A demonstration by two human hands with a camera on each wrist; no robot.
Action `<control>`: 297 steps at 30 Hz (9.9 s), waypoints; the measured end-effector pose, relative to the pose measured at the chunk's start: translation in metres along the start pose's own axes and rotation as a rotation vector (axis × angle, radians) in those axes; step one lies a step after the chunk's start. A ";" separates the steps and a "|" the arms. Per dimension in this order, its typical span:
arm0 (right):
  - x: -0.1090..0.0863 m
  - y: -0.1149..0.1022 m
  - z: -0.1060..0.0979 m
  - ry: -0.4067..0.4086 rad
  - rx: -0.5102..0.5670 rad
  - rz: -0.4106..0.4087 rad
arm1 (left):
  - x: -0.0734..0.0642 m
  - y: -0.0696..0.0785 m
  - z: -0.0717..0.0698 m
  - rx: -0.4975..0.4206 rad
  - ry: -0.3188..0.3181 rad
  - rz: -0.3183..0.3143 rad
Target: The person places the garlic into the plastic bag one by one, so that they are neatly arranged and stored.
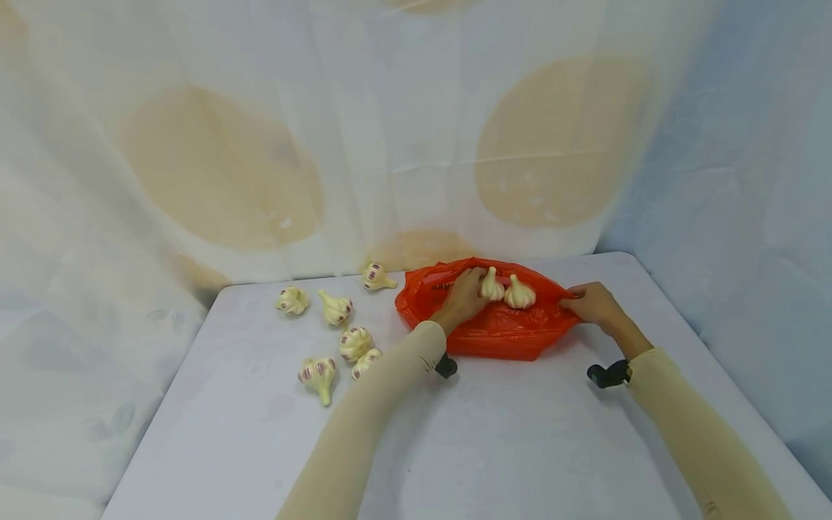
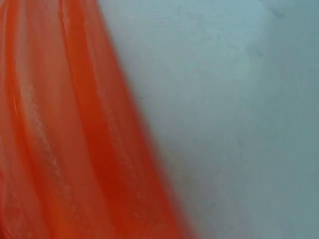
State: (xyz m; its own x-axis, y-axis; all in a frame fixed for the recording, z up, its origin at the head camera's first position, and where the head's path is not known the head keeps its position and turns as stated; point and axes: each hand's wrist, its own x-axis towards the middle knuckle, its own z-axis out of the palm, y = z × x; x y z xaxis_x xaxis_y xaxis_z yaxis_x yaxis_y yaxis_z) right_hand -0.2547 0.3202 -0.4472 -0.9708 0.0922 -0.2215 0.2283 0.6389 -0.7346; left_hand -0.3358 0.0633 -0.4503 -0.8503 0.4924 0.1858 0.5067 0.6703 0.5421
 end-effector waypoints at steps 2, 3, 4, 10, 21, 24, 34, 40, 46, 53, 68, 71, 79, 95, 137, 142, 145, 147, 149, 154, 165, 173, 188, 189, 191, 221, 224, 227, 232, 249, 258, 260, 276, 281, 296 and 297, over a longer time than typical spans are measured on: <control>0.000 0.000 0.000 -0.003 0.002 -0.004 | 0.000 -0.001 0.000 -0.022 -0.001 -0.003; 0.000 0.001 -0.001 -0.004 0.001 -0.006 | 0.000 -0.002 0.000 -0.035 -0.002 -0.005; 0.000 0.001 0.000 -0.003 0.000 -0.004 | 0.000 -0.002 0.001 -0.049 -0.004 -0.008; 0.003 0.003 -0.001 -0.002 -0.007 0.002 | 0.000 -0.006 0.001 -0.109 -0.018 -0.025; 0.004 0.001 -0.002 0.003 -0.013 0.033 | 0.001 -0.015 0.002 -0.164 -0.052 -0.044; 0.004 0.001 -0.003 -0.006 -0.013 0.029 | 0.002 -0.017 0.001 -0.182 -0.052 -0.044; 0.002 -0.003 0.000 -0.013 -0.023 -0.003 | -0.008 -0.006 -0.020 -0.186 -0.024 -0.020; 0.003 0.001 -0.002 -0.008 -0.021 -0.008 | -0.016 0.013 -0.047 -0.149 -0.007 0.093; 0.001 0.000 -0.004 -0.022 -0.033 -0.011 | -0.027 0.025 -0.087 -0.131 0.018 0.139; 0.005 0.003 -0.006 -0.042 -0.039 -0.007 | -0.039 0.000 -0.131 -0.207 0.092 0.156; 0.001 0.010 -0.016 -0.042 -0.047 0.005 | -0.080 -0.098 -0.192 -0.165 0.264 -0.029; 0.001 0.010 -0.016 -0.040 -0.041 0.003 | -0.092 -0.116 -0.195 -0.132 0.266 -0.107; 0.002 0.009 -0.016 -0.037 -0.043 -0.009 | -0.116 -0.155 -0.191 -0.108 0.246 -0.279; 0.004 0.010 -0.018 -0.040 -0.039 -0.018 | -0.131 -0.182 -0.167 -0.210 0.144 -0.450; 0.003 0.010 -0.017 -0.032 -0.019 0.009 | -0.092 -0.118 -0.182 -0.316 0.201 -0.104; 0.003 0.009 -0.017 -0.024 -0.023 0.007 | -0.078 -0.100 -0.180 -0.332 0.208 -0.034; 0.003 0.008 -0.018 -0.024 -0.027 0.007 | -0.070 -0.089 -0.179 -0.347 0.202 -0.009; 0.003 0.008 -0.018 -0.026 -0.030 0.008 | -0.065 -0.081 -0.178 -0.348 0.198 0.005; 0.003 0.008 -0.018 -0.027 -0.030 0.010 | -0.060 -0.073 -0.176 -0.362 0.197 0.023; 0.003 0.008 -0.018 -0.026 -0.021 0.020 | -0.049 -0.049 -0.169 -0.401 0.184 0.077; 0.002 0.007 -0.019 -0.020 -0.012 0.027 | -0.028 -0.004 -0.129 -0.385 0.051 0.208; 0.001 0.009 -0.017 -0.014 0.000 0.037 | -0.022 0.000 -0.088 -0.283 -0.005 0.193; -0.003 0.005 -0.014 0.002 0.000 0.026 | -0.022 -0.016 -0.060 -0.114 -0.071 0.073; -0.004 0.005 -0.014 0.003 -0.001 0.027 | -0.022 -0.017 -0.059 -0.112 -0.070 0.074; -0.004 0.004 -0.014 0.002 0.000 0.028 | -0.022 -0.017 -0.056 -0.110 -0.067 0.077; -0.012 0.000 -0.007 0.014 0.013 0.008 | -0.015 -0.027 -0.034 -0.065 -0.024 -0.017; -0.012 0.000 -0.006 0.015 0.001 0.006 | -0.016 -0.031 -0.032 -0.100 -0.022 -0.020; -0.012 -0.001 -0.005 0.009 -0.001 0.010 | -0.018 -0.034 -0.032 -0.126 -0.021 -0.027; -0.013 -0.003 -0.005 0.000 -0.001 0.019 | -0.018 -0.035 -0.031 -0.137 -0.016 -0.024; -0.011 -0.003 -0.005 -0.001 -0.020 0.011 | -0.022 -0.027 -0.049 -0.199 -0.014 -0.013; -0.003 0.000 -0.005 -0.005 -0.018 0.012 | -0.021 -0.019 -0.078 -0.372 0.026 0.076; -0.002 0.000 -0.005 -0.005 -0.017 0.016 | -0.022 -0.018 -0.086 -0.358 0.046 0.110; 0.004 0.001 -0.010 -0.016 -0.034 -0.009 | -0.041 -0.049 -0.160 -0.284 0.163 0.154; 0.004 0.005 -0.012 -0.019 -0.059 -0.012 | -0.055 -0.073 -0.177 -0.255 0.172 0.118; -0.001 0.008 -0.014 -0.019 -0.045 -0.005 | -0.100 -0.164 -0.221 -0.047 0.373 -0.143; -0.001 0.009 -0.015 -0.020 -0.042 -0.007 | -0.102 -0.169 -0.225 -0.044 0.386 -0.161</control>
State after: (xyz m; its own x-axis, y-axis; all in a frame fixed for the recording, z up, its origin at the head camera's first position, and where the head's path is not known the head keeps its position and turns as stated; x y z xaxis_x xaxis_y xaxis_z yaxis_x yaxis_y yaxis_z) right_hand -0.2529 0.3367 -0.4440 -0.9705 0.0729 -0.2297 0.2181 0.6713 -0.7084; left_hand -0.3665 -0.2252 -0.3769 -0.9135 0.1335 0.3843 0.3631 0.6936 0.6222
